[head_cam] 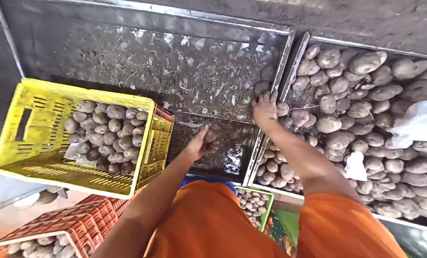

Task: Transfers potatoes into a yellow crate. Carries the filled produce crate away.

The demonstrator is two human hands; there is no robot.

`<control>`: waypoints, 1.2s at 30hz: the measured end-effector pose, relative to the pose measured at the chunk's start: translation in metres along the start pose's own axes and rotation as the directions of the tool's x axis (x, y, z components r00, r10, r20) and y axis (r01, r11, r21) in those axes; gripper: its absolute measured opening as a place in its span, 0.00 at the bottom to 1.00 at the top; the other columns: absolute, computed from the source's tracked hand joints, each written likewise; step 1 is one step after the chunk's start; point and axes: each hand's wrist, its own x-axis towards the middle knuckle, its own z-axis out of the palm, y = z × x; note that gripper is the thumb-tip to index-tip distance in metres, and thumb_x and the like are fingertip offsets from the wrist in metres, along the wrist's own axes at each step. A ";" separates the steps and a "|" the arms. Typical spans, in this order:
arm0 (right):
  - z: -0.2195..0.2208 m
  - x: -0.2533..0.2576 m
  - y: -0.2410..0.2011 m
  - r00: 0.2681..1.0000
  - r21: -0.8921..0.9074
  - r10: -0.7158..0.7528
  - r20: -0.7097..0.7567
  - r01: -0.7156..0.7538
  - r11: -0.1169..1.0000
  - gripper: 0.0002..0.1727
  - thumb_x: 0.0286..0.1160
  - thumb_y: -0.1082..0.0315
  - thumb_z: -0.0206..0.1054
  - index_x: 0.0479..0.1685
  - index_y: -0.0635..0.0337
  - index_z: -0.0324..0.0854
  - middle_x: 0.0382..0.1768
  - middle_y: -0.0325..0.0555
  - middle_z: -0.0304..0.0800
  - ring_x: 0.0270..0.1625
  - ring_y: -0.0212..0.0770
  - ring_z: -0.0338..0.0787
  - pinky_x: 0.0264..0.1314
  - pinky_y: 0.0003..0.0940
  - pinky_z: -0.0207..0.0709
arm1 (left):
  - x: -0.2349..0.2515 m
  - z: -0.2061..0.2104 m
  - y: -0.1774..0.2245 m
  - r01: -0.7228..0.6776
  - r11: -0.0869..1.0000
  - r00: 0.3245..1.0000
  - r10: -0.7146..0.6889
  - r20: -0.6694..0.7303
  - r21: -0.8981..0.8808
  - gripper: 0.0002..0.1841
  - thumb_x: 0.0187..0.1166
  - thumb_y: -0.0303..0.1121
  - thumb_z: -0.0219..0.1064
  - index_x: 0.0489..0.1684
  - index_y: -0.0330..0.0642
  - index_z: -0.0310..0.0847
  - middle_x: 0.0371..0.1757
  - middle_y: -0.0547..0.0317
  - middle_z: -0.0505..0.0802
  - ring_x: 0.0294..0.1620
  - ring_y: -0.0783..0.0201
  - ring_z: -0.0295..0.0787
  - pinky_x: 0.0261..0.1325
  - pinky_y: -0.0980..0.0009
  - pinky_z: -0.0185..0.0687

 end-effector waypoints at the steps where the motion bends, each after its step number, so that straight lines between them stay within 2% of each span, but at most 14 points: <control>1: 0.004 0.004 -0.003 0.999 -0.039 -0.020 0.032 0.021 0.999 0.32 0.70 0.77 0.68 0.80 0.64 0.72 0.81 0.80 0.66 0.89 0.79 0.55 0.90 0.81 0.34 | -0.003 0.000 0.001 -0.011 0.999 1.000 0.012 0.014 -0.047 0.33 0.92 0.62 0.37 0.61 0.42 0.77 0.48 0.46 0.95 0.36 0.55 0.94 0.36 0.63 0.90; 5: -0.004 0.016 0.001 0.996 -0.008 -0.077 0.033 0.078 0.997 0.31 0.66 0.72 0.74 0.75 0.60 0.78 0.71 0.80 0.76 0.81 0.79 0.68 0.88 0.82 0.36 | -0.006 -0.003 0.009 -0.133 0.970 0.990 0.139 0.017 -0.203 0.29 0.94 0.55 0.40 0.61 0.40 0.78 0.46 0.46 0.92 0.32 0.57 0.90 0.32 0.66 0.87; 10: -0.006 0.010 0.007 0.978 0.209 -0.155 -0.138 0.181 0.961 0.38 0.62 0.41 0.79 0.66 0.62 0.83 0.54 0.66 0.91 0.68 0.70 0.83 0.87 0.71 0.52 | -0.009 -0.014 0.017 -0.196 0.953 0.972 0.220 0.083 -0.232 0.25 0.96 0.49 0.42 0.70 0.38 0.74 0.57 0.44 0.91 0.42 0.56 0.92 0.45 0.62 0.90; 12: -0.016 -0.008 -0.011 0.983 0.425 -0.103 -0.155 0.160 0.891 0.33 0.69 0.37 0.72 0.58 0.58 0.88 0.48 0.63 0.93 0.60 0.67 0.89 0.73 0.71 0.70 | -0.004 -0.011 0.019 -0.212 0.948 0.975 0.222 0.017 -0.236 0.26 0.95 0.51 0.43 0.71 0.39 0.75 0.58 0.45 0.92 0.48 0.55 0.93 0.50 0.60 0.91; 14: -0.033 -0.029 -0.037 0.991 0.690 -0.118 -0.067 0.131 0.712 0.33 0.79 0.31 0.59 0.57 0.51 0.89 0.46 0.57 0.95 0.53 0.63 0.93 0.58 0.73 0.80 | 0.001 -0.007 0.016 -0.238 0.906 0.966 0.258 0.012 -0.350 0.33 0.93 0.59 0.37 0.77 0.43 0.70 0.68 0.44 0.89 0.66 0.48 0.88 0.67 0.48 0.85; 16: -0.045 -0.035 -0.054 0.977 0.788 -0.199 -0.074 0.180 0.589 0.36 0.83 0.29 0.50 0.60 0.49 0.89 0.49 0.55 0.95 0.55 0.59 0.93 0.60 0.72 0.80 | 0.002 -0.001 0.014 -0.253 0.831 0.952 0.306 0.026 -0.496 0.41 0.87 0.68 0.29 0.75 0.44 0.71 0.72 0.40 0.84 0.73 0.40 0.81 0.70 0.35 0.77; 18: -0.046 -0.015 -0.046 0.967 0.642 -0.137 -0.214 0.245 0.726 0.34 0.88 0.34 0.47 0.65 0.50 0.86 0.55 0.56 0.93 0.62 0.62 0.91 0.65 0.72 0.78 | -0.001 0.001 0.013 -0.263 0.798 0.936 0.346 0.056 -0.542 0.44 0.84 0.70 0.26 0.70 0.43 0.74 0.67 0.37 0.85 0.66 0.36 0.83 0.63 0.33 0.81; 20: -0.046 0.019 -0.012 0.958 0.437 -0.102 -0.267 0.215 0.873 0.25 0.83 0.54 0.63 0.73 0.59 0.81 0.71 0.69 0.82 0.80 0.73 0.73 0.86 0.77 0.51 | -0.006 -0.001 0.011 -0.251 0.831 0.934 0.343 0.102 -0.497 0.46 0.82 0.71 0.22 0.65 0.45 0.76 0.63 0.37 0.87 0.59 0.37 0.87 0.54 0.38 0.86; 22: -0.042 0.047 0.020 0.984 0.247 -0.086 -0.154 0.123 0.961 0.33 0.67 0.66 0.73 0.78 0.60 0.77 0.78 0.74 0.73 0.85 0.78 0.63 0.90 0.78 0.38 | -0.009 -0.004 0.011 -0.219 0.872 0.949 0.295 0.111 -0.439 0.46 0.82 0.72 0.22 0.63 0.45 0.77 0.58 0.39 0.90 0.54 0.40 0.89 0.49 0.42 0.88; 26: -0.034 0.065 0.037 0.990 -0.042 -0.135 -0.033 0.134 0.990 0.33 0.60 0.65 0.80 0.70 0.67 0.80 0.75 0.72 0.75 0.78 0.74 0.73 0.89 0.72 0.49 | -0.005 -0.014 0.004 -0.236 0.854 0.961 0.275 0.018 -0.464 0.39 0.86 0.69 0.29 0.54 0.44 0.76 0.42 0.43 0.90 0.39 0.46 0.90 0.42 0.48 0.88; 28: -0.032 0.067 0.040 0.985 -0.025 -0.165 -0.059 0.164 0.986 0.30 0.60 0.62 0.80 0.63 0.67 0.84 0.73 0.72 0.76 0.76 0.74 0.75 0.86 0.71 0.55 | -0.003 -0.021 0.002 -0.286 0.841 0.948 0.319 -0.006 -0.460 0.34 0.90 0.62 0.32 0.55 0.43 0.76 0.45 0.43 0.90 0.39 0.47 0.90 0.40 0.50 0.89; 32: -0.062 0.033 0.007 0.991 0.522 -0.113 -0.065 0.130 0.843 0.35 0.61 0.48 0.81 0.66 0.61 0.81 0.57 0.69 0.88 0.58 0.72 0.89 0.55 0.79 0.79 | -0.003 -0.027 0.005 -0.315 0.854 0.925 0.374 0.069 -0.415 0.27 0.86 0.53 0.43 0.65 0.45 0.78 0.67 0.44 0.88 0.55 0.46 0.91 0.43 0.50 0.90; 34: -0.082 -0.003 -0.030 0.981 0.752 -0.193 -0.011 0.135 0.645 0.34 0.65 0.40 0.79 0.65 0.51 0.83 0.50 0.59 0.93 0.53 0.62 0.92 0.55 0.74 0.81 | 0.001 -0.031 0.002 -0.302 0.852 0.872 0.428 0.237 -0.428 0.28 0.76 0.56 0.59 0.66 0.47 0.78 0.74 0.43 0.84 0.64 0.42 0.89 0.42 0.49 0.92; 36: -0.096 -0.032 -0.061 0.908 0.807 -0.419 0.002 0.246 0.536 0.31 0.74 0.38 0.72 0.70 0.47 0.82 0.53 0.52 0.94 0.56 0.53 0.93 0.63 0.66 0.83 | 0.002 -0.032 0.002 -0.297 0.833 0.807 0.480 0.344 -0.466 0.33 0.62 0.61 0.75 0.59 0.47 0.84 0.65 0.42 0.90 0.53 0.44 0.93 0.35 0.52 0.92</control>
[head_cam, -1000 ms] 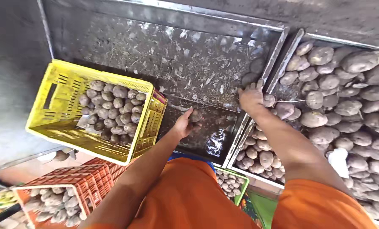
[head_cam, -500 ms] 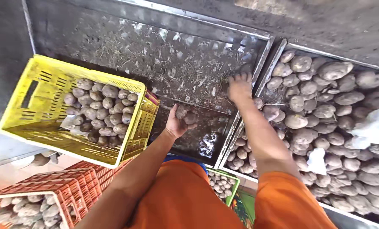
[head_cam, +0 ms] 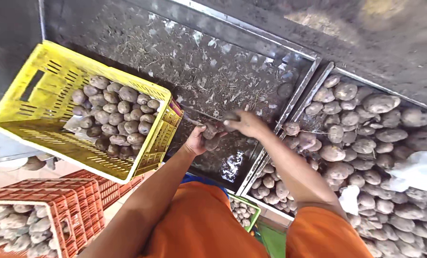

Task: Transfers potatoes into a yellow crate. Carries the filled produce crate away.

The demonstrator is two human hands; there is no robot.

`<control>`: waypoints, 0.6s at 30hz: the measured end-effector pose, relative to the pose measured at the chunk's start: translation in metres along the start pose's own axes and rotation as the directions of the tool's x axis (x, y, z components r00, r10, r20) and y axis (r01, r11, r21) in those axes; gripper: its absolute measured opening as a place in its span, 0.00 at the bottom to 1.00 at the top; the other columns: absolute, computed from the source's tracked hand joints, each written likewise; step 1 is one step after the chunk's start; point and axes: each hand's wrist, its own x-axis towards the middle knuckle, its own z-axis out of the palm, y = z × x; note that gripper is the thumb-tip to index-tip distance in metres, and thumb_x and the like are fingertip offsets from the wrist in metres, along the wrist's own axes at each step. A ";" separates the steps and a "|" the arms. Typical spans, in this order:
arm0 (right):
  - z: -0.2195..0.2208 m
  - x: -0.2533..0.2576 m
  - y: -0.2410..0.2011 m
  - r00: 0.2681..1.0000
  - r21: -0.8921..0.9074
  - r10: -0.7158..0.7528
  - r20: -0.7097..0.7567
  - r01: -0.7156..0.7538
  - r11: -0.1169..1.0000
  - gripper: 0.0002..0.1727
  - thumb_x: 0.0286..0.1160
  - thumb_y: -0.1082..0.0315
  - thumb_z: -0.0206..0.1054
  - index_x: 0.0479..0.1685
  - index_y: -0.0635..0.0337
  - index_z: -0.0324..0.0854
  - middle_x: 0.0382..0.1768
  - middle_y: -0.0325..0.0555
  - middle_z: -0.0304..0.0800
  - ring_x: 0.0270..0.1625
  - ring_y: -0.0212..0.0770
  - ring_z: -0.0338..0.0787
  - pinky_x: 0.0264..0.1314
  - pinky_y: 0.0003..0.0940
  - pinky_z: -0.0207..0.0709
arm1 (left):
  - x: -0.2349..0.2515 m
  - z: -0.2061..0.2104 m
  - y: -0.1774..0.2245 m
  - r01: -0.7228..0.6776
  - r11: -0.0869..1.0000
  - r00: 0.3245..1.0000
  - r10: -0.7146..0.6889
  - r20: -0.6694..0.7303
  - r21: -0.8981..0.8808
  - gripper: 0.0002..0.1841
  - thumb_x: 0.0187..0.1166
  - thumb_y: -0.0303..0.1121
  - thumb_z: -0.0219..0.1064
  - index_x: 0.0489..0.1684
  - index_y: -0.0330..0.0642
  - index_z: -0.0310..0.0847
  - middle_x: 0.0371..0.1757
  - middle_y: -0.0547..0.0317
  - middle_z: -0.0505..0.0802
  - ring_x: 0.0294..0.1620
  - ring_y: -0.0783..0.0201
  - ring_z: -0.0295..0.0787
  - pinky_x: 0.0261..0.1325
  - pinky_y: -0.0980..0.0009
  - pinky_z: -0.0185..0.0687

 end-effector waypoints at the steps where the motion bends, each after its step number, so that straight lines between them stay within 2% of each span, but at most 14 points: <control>1: 0.005 -0.003 -0.010 0.993 0.001 -0.089 0.079 0.089 0.996 0.31 0.77 0.39 0.70 0.72 0.48 0.82 0.54 0.49 0.94 0.57 0.48 0.93 0.66 0.61 0.83 | 0.000 0.001 0.002 -0.012 1.000 0.999 0.013 0.048 -0.023 0.33 0.58 0.63 0.78 0.54 0.47 0.87 0.60 0.42 0.93 0.48 0.46 0.95 0.32 0.54 0.92; 2: 0.003 -0.004 -0.014 0.980 -0.005 -0.162 0.118 0.164 0.986 0.30 0.79 0.40 0.68 0.73 0.49 0.82 0.55 0.47 0.95 0.58 0.45 0.94 0.69 0.57 0.83 | -0.002 0.002 0.005 -0.019 0.998 0.997 0.024 0.080 -0.057 0.34 0.54 0.64 0.80 0.52 0.47 0.87 0.58 0.42 0.93 0.47 0.47 0.96 0.31 0.55 0.92; 3: -0.004 -0.003 -0.012 0.968 -0.005 -0.233 0.091 0.235 0.972 0.27 0.80 0.43 0.69 0.69 0.51 0.85 0.54 0.47 0.95 0.57 0.44 0.94 0.68 0.55 0.84 | -0.005 0.003 0.007 -0.029 0.996 0.996 0.036 0.085 -0.086 0.35 0.52 0.65 0.81 0.49 0.47 0.88 0.55 0.42 0.94 0.43 0.47 0.96 0.27 0.56 0.91; 5: -0.036 0.008 0.015 0.957 -0.101 -0.282 -0.069 0.275 0.956 0.22 0.83 0.47 0.66 0.62 0.51 0.89 0.55 0.47 0.94 0.56 0.45 0.93 0.65 0.56 0.86 | -0.010 0.007 0.012 -0.038 0.996 0.996 0.045 0.082 -0.086 0.36 0.49 0.69 0.80 0.47 0.49 0.89 0.50 0.44 0.95 0.35 0.50 0.95 0.22 0.60 0.88; 6: -0.057 0.021 0.033 0.955 -0.205 -0.254 -0.156 0.220 0.954 0.22 0.85 0.47 0.64 0.64 0.51 0.88 0.60 0.51 0.92 0.63 0.51 0.91 0.70 0.61 0.81 | -0.013 0.008 0.015 -0.045 0.996 0.995 0.052 0.090 -0.081 0.36 0.50 0.69 0.80 0.46 0.48 0.89 0.50 0.43 0.95 0.36 0.50 0.95 0.22 0.60 0.88; 7: -0.076 0.039 0.057 0.947 -0.349 -0.234 -0.219 0.148 0.925 0.24 0.86 0.47 0.63 0.68 0.52 0.86 0.67 0.55 0.89 0.71 0.58 0.87 0.76 0.67 0.75 | -0.015 0.010 0.018 -0.053 0.996 0.992 0.062 0.111 -0.078 0.35 0.52 0.67 0.80 0.47 0.47 0.88 0.53 0.42 0.94 0.42 0.47 0.96 0.24 0.59 0.90; 8: -0.092 0.054 0.081 0.951 -0.465 -0.190 -0.246 0.056 0.883 0.26 0.84 0.50 0.65 0.73 0.54 0.82 0.74 0.62 0.82 0.78 0.67 0.79 0.80 0.73 0.66 | -0.016 0.010 0.018 -0.057 0.996 0.990 0.065 0.124 -0.068 0.33 0.55 0.65 0.80 0.47 0.47 0.88 0.56 0.43 0.94 0.46 0.47 0.96 0.26 0.57 0.91; 10: -0.113 0.072 0.114 0.957 -0.610 -0.042 -0.289 -0.150 0.778 0.35 0.70 0.58 0.77 0.80 0.57 0.76 0.81 0.76 0.68 0.84 0.81 0.64 0.84 0.82 0.52 | -0.010 0.011 0.016 -0.042 0.999 0.992 0.041 0.122 0.007 0.29 0.62 0.63 0.76 0.49 0.48 0.88 0.54 0.49 0.94 0.45 0.51 0.95 0.29 0.58 0.92; 11: -0.116 0.078 0.125 0.952 -0.664 0.044 -0.303 -0.244 0.707 0.40 0.62 0.62 0.80 0.81 0.57 0.74 0.82 0.79 0.65 0.85 0.82 0.61 0.84 0.82 0.50 | -0.009 0.010 0.013 -0.015 0.999 0.997 0.011 0.079 0.049 0.27 0.68 0.61 0.71 0.49 0.48 0.87 0.51 0.50 0.94 0.42 0.53 0.95 0.30 0.59 0.92; 12: -0.115 0.084 0.129 0.944 -0.714 0.130 -0.304 -0.316 0.625 0.42 0.59 0.63 0.81 0.82 0.57 0.73 0.82 0.79 0.65 0.85 0.82 0.61 0.85 0.80 0.49 | -0.010 0.008 0.011 0.023 0.995 1.000 -0.024 0.012 0.093 0.24 0.76 0.59 0.62 0.50 0.46 0.85 0.49 0.50 0.94 0.40 0.53 0.94 0.32 0.58 0.92; 14: -0.107 0.093 0.130 0.916 -0.762 0.239 -0.322 -0.400 0.509 0.42 0.57 0.64 0.83 0.80 0.57 0.74 0.79 0.77 0.70 0.80 0.81 0.68 0.81 0.80 0.55 | -0.014 0.002 0.007 0.143 0.977 0.978 -0.116 -0.171 0.155 0.25 0.88 0.54 0.43 0.48 0.45 0.81 0.42 0.50 0.94 0.36 0.54 0.93 0.34 0.58 0.91; 15: -0.105 0.096 0.131 0.907 -0.761 0.245 -0.344 -0.422 0.494 0.43 0.52 0.65 0.85 0.77 0.57 0.76 0.77 0.75 0.73 0.75 0.81 0.73 0.76 0.81 0.61 | -0.018 -0.001 0.004 0.193 0.969 0.954 -0.149 -0.259 0.153 0.26 0.91 0.53 0.40 0.48 0.44 0.80 0.39 0.50 0.93 0.34 0.55 0.92 0.34 0.58 0.90; 16: -0.106 0.100 0.130 0.902 -0.743 0.230 -0.366 -0.432 0.511 0.44 0.47 0.64 0.87 0.75 0.57 0.78 0.77 0.75 0.73 0.72 0.81 0.76 0.71 0.82 0.66 | -0.023 -0.008 0.003 0.212 0.966 0.934 -0.157 -0.320 0.147 0.26 0.92 0.52 0.39 0.47 0.44 0.80 0.36 0.51 0.93 0.33 0.56 0.91 0.34 0.59 0.90; 18: -0.107 0.102 0.118 0.901 -0.637 0.202 -0.383 -0.416 0.649 0.46 0.45 0.63 0.89 0.75 0.58 0.77 0.79 0.78 0.66 0.69 0.85 0.77 0.57 0.84 0.75 | -0.039 -0.025 0.000 0.219 0.967 0.902 -0.150 -0.405 0.131 0.26 0.93 0.52 0.40 0.46 0.42 0.81 0.36 0.51 0.93 0.32 0.56 0.91 0.35 0.59 0.90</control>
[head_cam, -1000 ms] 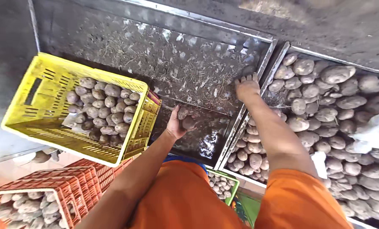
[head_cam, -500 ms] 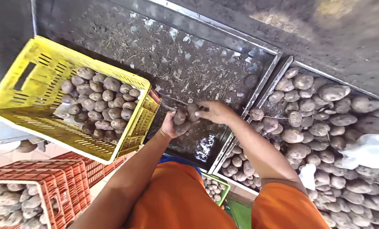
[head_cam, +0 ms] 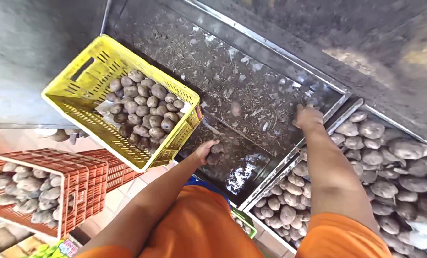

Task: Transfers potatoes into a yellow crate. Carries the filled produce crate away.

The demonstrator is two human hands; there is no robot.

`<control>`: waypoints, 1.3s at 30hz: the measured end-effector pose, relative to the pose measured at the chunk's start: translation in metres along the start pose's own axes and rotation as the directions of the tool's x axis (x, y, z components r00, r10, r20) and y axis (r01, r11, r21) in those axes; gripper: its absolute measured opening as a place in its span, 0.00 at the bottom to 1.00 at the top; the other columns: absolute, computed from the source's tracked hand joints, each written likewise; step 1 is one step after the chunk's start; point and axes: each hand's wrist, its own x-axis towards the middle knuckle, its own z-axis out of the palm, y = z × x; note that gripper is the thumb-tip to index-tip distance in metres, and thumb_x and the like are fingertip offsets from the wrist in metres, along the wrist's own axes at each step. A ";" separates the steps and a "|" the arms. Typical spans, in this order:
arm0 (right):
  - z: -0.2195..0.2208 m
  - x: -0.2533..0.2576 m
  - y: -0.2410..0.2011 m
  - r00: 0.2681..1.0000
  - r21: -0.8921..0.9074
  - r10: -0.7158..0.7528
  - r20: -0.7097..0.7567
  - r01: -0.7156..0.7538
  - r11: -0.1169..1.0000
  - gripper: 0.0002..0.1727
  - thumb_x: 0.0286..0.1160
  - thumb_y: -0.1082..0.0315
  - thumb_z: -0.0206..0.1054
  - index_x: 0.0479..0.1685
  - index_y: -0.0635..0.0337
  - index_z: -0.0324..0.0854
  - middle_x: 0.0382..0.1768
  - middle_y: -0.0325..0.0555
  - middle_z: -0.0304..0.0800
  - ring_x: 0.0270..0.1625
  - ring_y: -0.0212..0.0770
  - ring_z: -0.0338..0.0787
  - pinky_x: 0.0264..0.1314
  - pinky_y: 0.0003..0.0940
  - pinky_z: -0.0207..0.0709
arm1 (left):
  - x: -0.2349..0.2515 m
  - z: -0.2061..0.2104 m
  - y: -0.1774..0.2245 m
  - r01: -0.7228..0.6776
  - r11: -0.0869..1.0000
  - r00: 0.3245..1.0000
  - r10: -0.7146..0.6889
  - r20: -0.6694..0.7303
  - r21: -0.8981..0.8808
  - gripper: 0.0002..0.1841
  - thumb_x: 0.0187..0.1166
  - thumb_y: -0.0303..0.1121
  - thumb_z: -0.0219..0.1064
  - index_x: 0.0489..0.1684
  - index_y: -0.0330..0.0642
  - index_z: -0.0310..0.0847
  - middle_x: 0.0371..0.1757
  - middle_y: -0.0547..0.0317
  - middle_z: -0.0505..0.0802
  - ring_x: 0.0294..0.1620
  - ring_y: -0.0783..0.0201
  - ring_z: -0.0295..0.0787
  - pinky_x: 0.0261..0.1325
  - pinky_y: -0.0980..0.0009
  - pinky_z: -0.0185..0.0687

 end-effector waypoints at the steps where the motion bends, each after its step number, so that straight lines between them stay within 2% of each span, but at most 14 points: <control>1: -0.007 -0.001 -0.007 1.000 0.133 -0.024 -0.020 0.026 0.991 0.45 0.48 0.62 0.88 0.76 0.58 0.76 0.79 0.79 0.65 0.67 0.85 0.79 0.52 0.83 0.77 | -0.004 -0.010 -0.003 0.005 1.000 0.999 -0.005 -0.039 -0.005 0.26 0.92 0.52 0.41 0.46 0.42 0.81 0.36 0.50 0.93 0.32 0.55 0.91 0.36 0.58 0.90; 4: -0.032 -0.002 -0.054 0.985 0.587 -0.158 -0.073 0.170 0.791 0.35 0.55 0.59 0.85 0.68 0.55 0.81 0.74 0.67 0.76 0.68 0.70 0.82 0.63 0.76 0.76 | -0.011 -0.032 -0.007 -0.025 1.000 0.994 0.023 -0.109 -0.016 0.24 0.93 0.50 0.44 0.53 0.41 0.80 0.40 0.49 0.93 0.36 0.54 0.92 0.39 0.56 0.91; 7: -0.048 0.009 -0.131 0.945 0.709 -0.308 -0.110 0.291 0.642 0.27 0.62 0.53 0.83 0.60 0.55 0.87 0.74 0.60 0.78 0.74 0.60 0.81 0.72 0.67 0.75 | -0.019 -0.041 -0.008 -0.069 0.997 0.986 0.071 -0.152 0.017 0.20 0.92 0.48 0.48 0.62 0.43 0.77 0.42 0.50 0.93 0.38 0.55 0.93 0.40 0.57 0.91; 11: -0.054 0.033 -0.208 0.929 0.527 -0.369 -0.031 0.329 0.783 0.35 0.64 0.56 0.80 0.77 0.43 0.80 0.95 0.63 0.43 0.87 0.73 0.64 0.74 0.78 0.69 | -0.044 -0.029 0.003 -0.139 0.988 0.972 0.149 -0.179 0.065 0.19 0.90 0.45 0.53 0.69 0.43 0.74 0.45 0.50 0.93 0.43 0.56 0.93 0.47 0.57 0.91; 14: -0.057 0.033 -0.238 0.951 0.420 -0.307 -0.029 0.290 0.860 0.47 0.58 0.54 0.83 0.87 0.38 0.70 0.91 0.66 0.52 0.77 0.77 0.74 0.64 0.82 0.73 | -0.085 -0.024 0.011 -0.210 0.975 0.966 0.219 -0.138 0.075 0.21 0.85 0.45 0.58 0.70 0.43 0.74 0.47 0.52 0.93 0.46 0.58 0.92 0.52 0.57 0.90; 17: -0.069 0.033 -0.249 0.982 0.375 -0.190 0.004 0.175 0.910 0.48 0.61 0.48 0.81 0.88 0.47 0.68 0.89 0.75 0.52 0.77 0.81 0.72 0.68 0.80 0.71 | -0.133 -0.033 0.027 -0.357 0.932 0.931 0.360 -0.063 0.057 0.21 0.79 0.47 0.62 0.63 0.44 0.79 0.44 0.56 0.94 0.44 0.62 0.93 0.51 0.60 0.91; 21: -0.057 0.052 -0.247 0.986 0.353 -0.115 0.122 0.065 0.934 0.54 0.64 0.53 0.79 0.94 0.54 0.54 0.83 0.80 0.63 0.83 0.80 0.66 0.76 0.78 0.65 | -0.181 -0.075 0.075 -0.556 0.773 0.756 0.623 -0.201 0.306 0.22 0.78 0.49 0.63 0.58 0.40 0.82 0.41 0.56 0.94 0.40 0.62 0.92 0.47 0.60 0.92; 24: -0.040 0.053 -0.244 1.000 0.331 -0.010 0.023 0.001 0.944 0.53 0.64 0.52 0.76 0.94 0.50 0.54 0.82 0.78 0.65 0.78 0.79 0.74 0.68 0.78 0.73 | -0.194 -0.136 0.109 -0.124 0.611 0.641 0.651 -0.406 0.782 0.26 0.80 0.52 0.66 0.71 0.45 0.80 0.57 0.53 0.92 0.58 0.61 0.90 0.66 0.54 0.84; 27: -0.029 0.046 -0.240 0.991 0.467 0.084 -0.100 -0.028 0.884 0.45 0.71 0.48 0.68 0.92 0.50 0.58 0.80 0.74 0.70 0.77 0.75 0.77 0.70 0.76 0.73 | -0.209 -0.192 0.117 0.332 0.280 0.694 0.574 -0.435 0.901 0.27 0.82 0.52 0.63 0.78 0.53 0.78 0.78 0.50 0.83 0.80 0.46 0.78 0.79 0.37 0.70; 30: -0.018 0.017 -0.238 0.944 0.787 0.226 -0.240 0.053 0.614 0.49 0.64 0.53 0.74 0.91 0.58 0.58 0.78 0.63 0.77 0.78 0.54 0.81 0.78 0.52 0.76 | -0.229 -0.231 0.108 0.314 0.179 0.718 0.598 -0.357 0.932 0.22 0.86 0.48 0.59 0.72 0.50 0.83 0.73 0.48 0.87 0.76 0.47 0.82 0.79 0.40 0.72; 32: -0.015 -0.018 -0.241 0.938 0.974 0.263 -0.225 0.206 0.096 0.45 0.70 0.67 0.73 0.90 0.60 0.54 0.75 0.55 0.77 0.71 0.43 0.84 0.69 0.39 0.84 | -0.227 -0.242 0.100 0.280 0.089 0.728 0.630 -0.272 0.956 0.21 0.86 0.49 0.57 0.66 0.47 0.85 0.70 0.48 0.89 0.74 0.46 0.83 0.76 0.40 0.74; 34: -0.014 -0.069 -0.252 0.964 0.943 0.263 -0.050 0.133 -0.307 0.30 0.82 0.61 0.64 0.83 0.49 0.64 0.59 0.45 0.85 0.54 0.40 0.89 0.51 0.45 0.87 | -0.220 -0.242 0.103 0.312 0.022 0.771 0.578 -0.266 0.950 0.23 0.86 0.51 0.54 0.67 0.51 0.86 0.69 0.50 0.90 0.72 0.45 0.84 0.72 0.37 0.75; 36: -0.012 -0.120 -0.264 0.988 0.849 0.152 0.035 0.051 -0.526 0.15 0.89 0.51 0.50 0.62 0.44 0.74 0.43 0.36 0.87 0.43 0.35 0.90 0.44 0.39 0.88 | -0.216 -0.240 0.114 0.330 0.011 0.822 0.488 -0.294 0.944 0.25 0.87 0.55 0.52 0.71 0.52 0.82 0.71 0.49 0.88 0.71 0.42 0.85 0.67 0.32 0.76; 39: -0.010 -0.186 -0.298 0.998 0.746 0.009 0.063 -0.041 -0.665 0.28 0.86 0.38 0.42 0.54 0.46 0.80 0.41 0.42 0.92 0.34 0.39 0.92 0.28 0.39 0.87 | -0.213 -0.259 0.142 0.251 0.002 0.894 0.383 -0.232 0.968 0.25 0.86 0.54 0.55 0.74 0.53 0.79 0.72 0.45 0.87 0.69 0.37 0.85 0.63 0.28 0.77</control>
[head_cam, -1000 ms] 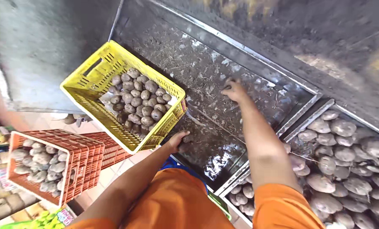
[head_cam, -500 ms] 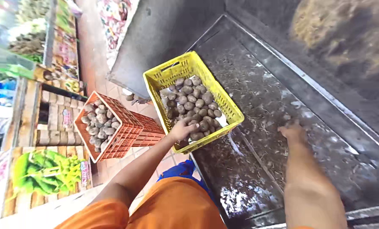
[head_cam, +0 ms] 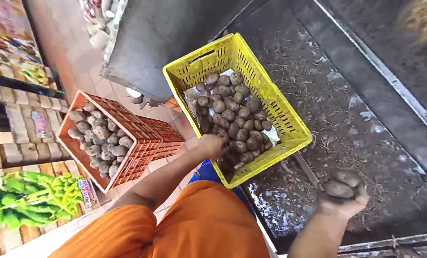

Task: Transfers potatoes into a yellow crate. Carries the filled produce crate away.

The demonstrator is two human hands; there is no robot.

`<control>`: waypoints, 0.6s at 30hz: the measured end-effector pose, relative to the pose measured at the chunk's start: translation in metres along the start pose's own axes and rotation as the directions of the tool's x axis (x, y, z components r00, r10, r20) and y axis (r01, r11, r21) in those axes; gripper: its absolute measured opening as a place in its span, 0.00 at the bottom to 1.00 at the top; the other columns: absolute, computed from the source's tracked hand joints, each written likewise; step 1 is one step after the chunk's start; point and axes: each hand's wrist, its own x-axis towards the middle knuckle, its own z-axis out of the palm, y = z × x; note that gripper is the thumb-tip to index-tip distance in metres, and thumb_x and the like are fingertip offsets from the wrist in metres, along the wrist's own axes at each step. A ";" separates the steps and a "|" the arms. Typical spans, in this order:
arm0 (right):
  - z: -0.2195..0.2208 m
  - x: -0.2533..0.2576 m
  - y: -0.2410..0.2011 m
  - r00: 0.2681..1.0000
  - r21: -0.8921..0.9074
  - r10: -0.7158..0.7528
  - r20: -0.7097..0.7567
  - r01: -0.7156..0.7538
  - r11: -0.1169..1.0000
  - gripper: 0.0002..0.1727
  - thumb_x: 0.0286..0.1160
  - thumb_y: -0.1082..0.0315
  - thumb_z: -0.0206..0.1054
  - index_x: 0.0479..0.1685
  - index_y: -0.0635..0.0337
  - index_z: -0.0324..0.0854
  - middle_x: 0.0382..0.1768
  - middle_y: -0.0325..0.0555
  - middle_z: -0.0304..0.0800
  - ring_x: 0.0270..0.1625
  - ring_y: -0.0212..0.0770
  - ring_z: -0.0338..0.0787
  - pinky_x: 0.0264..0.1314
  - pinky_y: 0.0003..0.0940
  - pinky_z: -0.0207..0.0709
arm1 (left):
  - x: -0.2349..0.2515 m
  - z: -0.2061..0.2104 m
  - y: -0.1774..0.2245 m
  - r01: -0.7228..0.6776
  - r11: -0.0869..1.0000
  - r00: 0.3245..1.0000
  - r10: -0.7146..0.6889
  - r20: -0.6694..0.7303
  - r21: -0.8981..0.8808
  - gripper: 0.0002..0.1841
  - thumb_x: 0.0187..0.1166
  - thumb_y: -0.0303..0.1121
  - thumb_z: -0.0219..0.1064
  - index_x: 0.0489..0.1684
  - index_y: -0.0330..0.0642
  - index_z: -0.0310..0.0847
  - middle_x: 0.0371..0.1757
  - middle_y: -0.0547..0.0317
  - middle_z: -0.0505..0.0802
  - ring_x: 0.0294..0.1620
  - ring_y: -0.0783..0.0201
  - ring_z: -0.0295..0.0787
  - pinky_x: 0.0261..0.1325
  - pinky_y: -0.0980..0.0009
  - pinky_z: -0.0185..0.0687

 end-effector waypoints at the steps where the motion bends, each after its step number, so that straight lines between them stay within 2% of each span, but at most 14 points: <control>1: 0.011 -0.021 0.010 0.999 0.005 0.022 0.040 -0.022 1.000 0.29 0.82 0.36 0.46 0.55 0.47 0.81 0.43 0.45 0.94 0.33 0.41 0.93 0.24 0.40 0.86 | 0.009 -0.010 -0.012 -0.048 0.998 0.999 0.049 0.017 -0.045 0.25 0.86 0.54 0.56 0.74 0.54 0.80 0.71 0.46 0.88 0.69 0.38 0.85 0.64 0.28 0.77; 2: 0.026 -0.040 0.020 0.995 0.007 0.042 0.095 -0.043 0.999 0.29 0.76 0.35 0.55 0.55 0.48 0.84 0.45 0.47 0.95 0.33 0.43 0.94 0.23 0.41 0.87 | 0.021 -0.021 -0.025 -0.088 0.989 0.996 0.090 0.017 -0.118 0.24 0.86 0.54 0.58 0.74 0.55 0.81 0.70 0.48 0.88 0.70 0.41 0.85 0.68 0.30 0.76; 3: 0.042 -0.056 0.031 0.987 0.011 0.068 0.147 -0.071 0.997 0.30 0.64 0.35 0.69 0.55 0.49 0.86 0.46 0.48 0.96 0.34 0.44 0.95 0.25 0.42 0.89 | 0.038 -0.034 -0.041 -0.118 0.972 0.993 0.117 -0.015 -0.203 0.23 0.85 0.54 0.60 0.71 0.54 0.83 0.67 0.48 0.90 0.69 0.43 0.86 0.70 0.31 0.76; 4: 0.062 -0.071 0.043 0.980 -0.007 0.092 0.177 -0.092 0.996 0.32 0.53 0.37 0.79 0.53 0.49 0.88 0.45 0.48 0.96 0.36 0.44 0.96 0.29 0.42 0.91 | 0.059 -0.047 -0.056 -0.131 0.958 0.991 0.121 -0.056 -0.255 0.22 0.85 0.52 0.62 0.70 0.52 0.84 0.65 0.46 0.91 0.68 0.43 0.87 0.71 0.31 0.76; 5: 0.085 -0.082 0.057 0.976 -0.052 0.106 0.188 -0.098 0.994 0.34 0.45 0.39 0.84 0.53 0.48 0.88 0.45 0.47 0.97 0.38 0.43 0.97 0.35 0.42 0.93 | 0.083 -0.061 -0.070 -0.117 0.955 0.991 0.096 -0.090 -0.271 0.23 0.84 0.51 0.64 0.71 0.51 0.83 0.64 0.44 0.91 0.67 0.41 0.87 0.70 0.31 0.77; 6: 0.104 -0.090 0.072 0.972 -0.141 0.105 0.211 -0.076 0.987 0.38 0.45 0.40 0.86 0.59 0.47 0.85 0.49 0.46 0.96 0.44 0.43 0.97 0.43 0.43 0.93 | 0.108 -0.075 -0.081 -0.087 0.961 0.993 0.061 -0.105 -0.262 0.25 0.83 0.50 0.65 0.74 0.49 0.81 0.66 0.40 0.89 0.69 0.38 0.85 0.70 0.28 0.75; 7: 0.120 -0.093 0.087 0.959 -0.278 0.099 0.264 -0.022 0.960 0.42 0.52 0.43 0.85 0.70 0.49 0.77 0.56 0.48 0.93 0.51 0.45 0.95 0.52 0.46 0.92 | 0.132 -0.089 -0.088 -0.060 0.974 0.995 0.042 -0.088 -0.220 0.28 0.82 0.51 0.66 0.78 0.49 0.77 0.68 0.37 0.88 0.70 0.34 0.84 0.69 0.26 0.74; 8: 0.136 -0.095 0.099 0.934 -0.466 0.127 0.334 0.047 0.883 0.48 0.64 0.46 0.80 0.84 0.55 0.64 0.66 0.50 0.87 0.60 0.47 0.92 0.61 0.47 0.90 | 0.153 -0.100 -0.090 -0.057 0.985 0.996 0.045 -0.076 -0.162 0.31 0.81 0.53 0.66 0.81 0.50 0.74 0.70 0.36 0.86 0.71 0.32 0.82 0.68 0.24 0.73; 9: 0.153 -0.098 0.109 0.923 -0.657 0.175 0.342 0.102 0.747 0.48 0.69 0.50 0.76 0.88 0.60 0.59 0.71 0.50 0.83 0.65 0.43 0.89 0.66 0.43 0.88 | 0.170 -0.106 -0.089 -0.074 0.992 0.996 0.068 -0.058 -0.107 0.33 0.80 0.55 0.66 0.83 0.51 0.72 0.73 0.36 0.84 0.73 0.31 0.80 0.69 0.24 0.72; 11: 0.179 -0.104 0.127 0.948 -0.890 0.200 0.249 0.143 0.433 0.39 0.71 0.56 0.75 0.84 0.57 0.69 0.73 0.50 0.84 0.66 0.41 0.90 0.65 0.42 0.88 | 0.201 -0.104 -0.086 -0.146 0.989 0.989 0.146 0.013 -0.003 0.35 0.78 0.60 0.66 0.81 0.52 0.73 0.76 0.39 0.83 0.76 0.34 0.78 0.71 0.26 0.70; 13: 0.181 -0.104 0.141 0.978 -0.957 0.045 0.204 0.190 0.218 0.31 0.73 0.55 0.74 0.77 0.54 0.78 0.70 0.50 0.86 0.66 0.41 0.89 0.67 0.45 0.86 | 0.225 -0.087 -0.080 -0.221 0.974 0.974 0.217 0.066 0.053 0.34 0.77 0.60 0.68 0.78 0.51 0.77 0.76 0.41 0.83 0.74 0.36 0.80 0.71 0.28 0.73; 14: 0.176 -0.104 0.148 0.973 -0.964 -0.089 0.214 0.225 0.140 0.28 0.75 0.54 0.72 0.73 0.55 0.82 0.71 0.51 0.86 0.70 0.44 0.87 0.72 0.47 0.82 | 0.233 -0.079 -0.077 -0.235 0.968 0.971 0.230 0.062 0.089 0.34 0.75 0.58 0.69 0.79 0.51 0.76 0.76 0.41 0.83 0.73 0.37 0.81 0.70 0.30 0.75; 16: 0.155 -0.100 0.161 0.918 -0.966 -0.313 0.243 0.257 0.003 0.25 0.74 0.54 0.70 0.67 0.59 0.85 0.78 0.56 0.78 0.83 0.53 0.74 0.85 0.54 0.67 | 0.234 -0.071 -0.071 -0.250 0.959 0.968 0.244 0.062 0.133 0.35 0.71 0.55 0.72 0.78 0.48 0.76 0.71 0.39 0.86 0.71 0.36 0.83 0.69 0.32 0.77; 18: 0.139 -0.096 0.171 0.885 -0.973 -0.409 0.223 0.227 -0.039 0.28 0.67 0.60 0.72 0.69 0.61 0.83 0.85 0.61 0.69 0.89 0.59 0.65 0.89 0.56 0.58 | 0.225 -0.078 -0.072 -0.289 0.953 0.954 0.279 0.106 0.095 0.33 0.70 0.49 0.75 0.77 0.50 0.77 0.70 0.42 0.87 0.72 0.39 0.83 0.71 0.33 0.76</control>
